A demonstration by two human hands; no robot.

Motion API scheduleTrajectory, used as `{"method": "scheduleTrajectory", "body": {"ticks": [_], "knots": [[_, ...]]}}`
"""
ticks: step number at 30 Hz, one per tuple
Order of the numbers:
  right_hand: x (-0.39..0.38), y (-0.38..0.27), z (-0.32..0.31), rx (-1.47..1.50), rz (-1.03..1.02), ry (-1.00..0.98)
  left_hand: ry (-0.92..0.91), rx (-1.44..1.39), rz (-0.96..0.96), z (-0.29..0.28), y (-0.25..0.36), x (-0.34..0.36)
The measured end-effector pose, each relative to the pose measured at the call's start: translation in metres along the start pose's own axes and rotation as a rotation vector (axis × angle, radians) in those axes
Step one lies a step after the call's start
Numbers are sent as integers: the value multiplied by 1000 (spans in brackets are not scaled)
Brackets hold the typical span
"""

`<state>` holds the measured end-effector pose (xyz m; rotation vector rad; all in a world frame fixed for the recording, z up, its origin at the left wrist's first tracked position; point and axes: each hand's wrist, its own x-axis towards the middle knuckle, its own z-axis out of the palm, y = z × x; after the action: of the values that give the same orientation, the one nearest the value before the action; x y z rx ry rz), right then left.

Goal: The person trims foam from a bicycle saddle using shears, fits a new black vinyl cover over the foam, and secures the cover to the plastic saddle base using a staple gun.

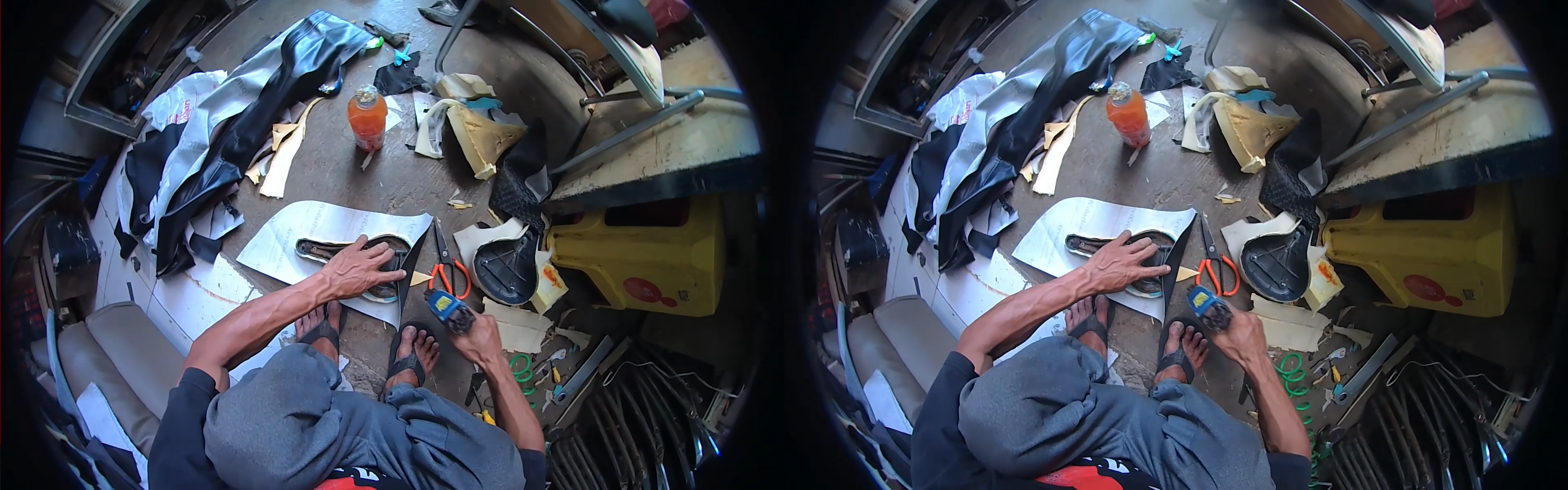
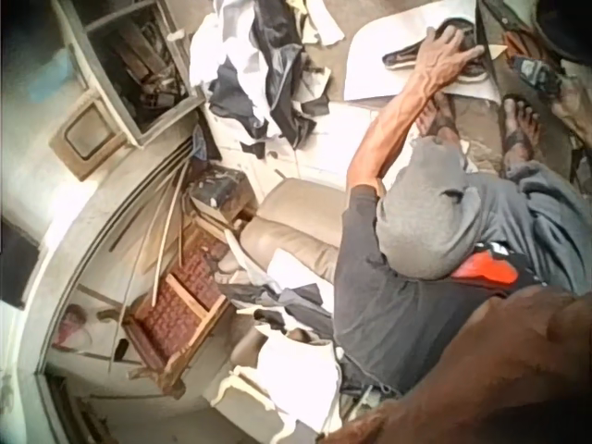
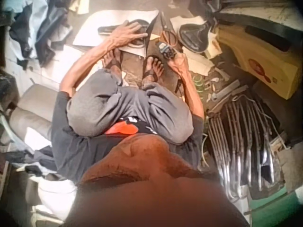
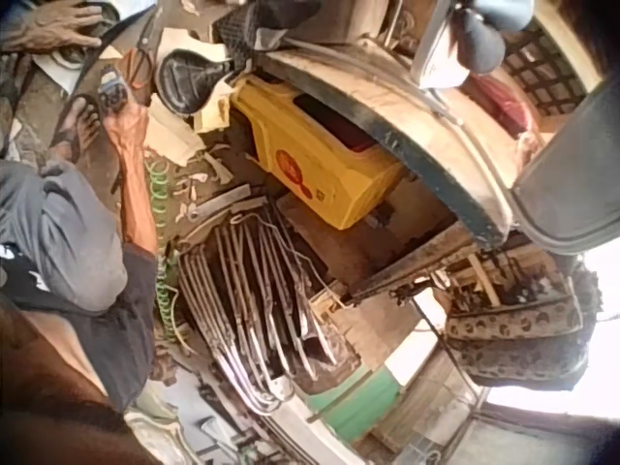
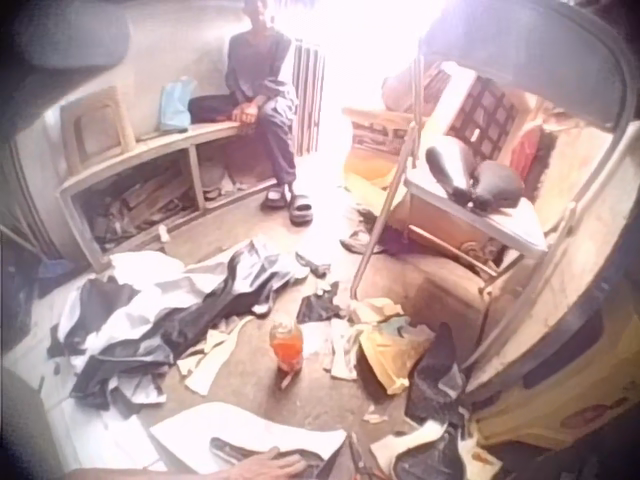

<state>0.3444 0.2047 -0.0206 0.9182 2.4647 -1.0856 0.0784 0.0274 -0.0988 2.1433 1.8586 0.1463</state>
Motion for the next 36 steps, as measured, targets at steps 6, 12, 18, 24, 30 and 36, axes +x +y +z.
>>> {"method": "scheduleTrajectory", "body": {"ticks": [6, 12, 18, 24, 30, 36], "knots": [[22, -9, 17, -70, 160, -153, -38, -24, -15, -4, -3, 1], [13, 14, 13, -198, 276, 113, -47, -99, 39, -4, -5, -7], [12, 35, -1, -38, 316, 158, -57, -12, 173, -2, 2, -15], [-3, 16, 27, 27, 42, 44, -88, -2, 137, 2, 5, -13], [16, 0, 35, -80, -172, -6, -58, -6, 136, 7, 4, -12], [29, -11, 35, -147, -206, -37, -2, -69, 127, 17, 0, -16]]}}
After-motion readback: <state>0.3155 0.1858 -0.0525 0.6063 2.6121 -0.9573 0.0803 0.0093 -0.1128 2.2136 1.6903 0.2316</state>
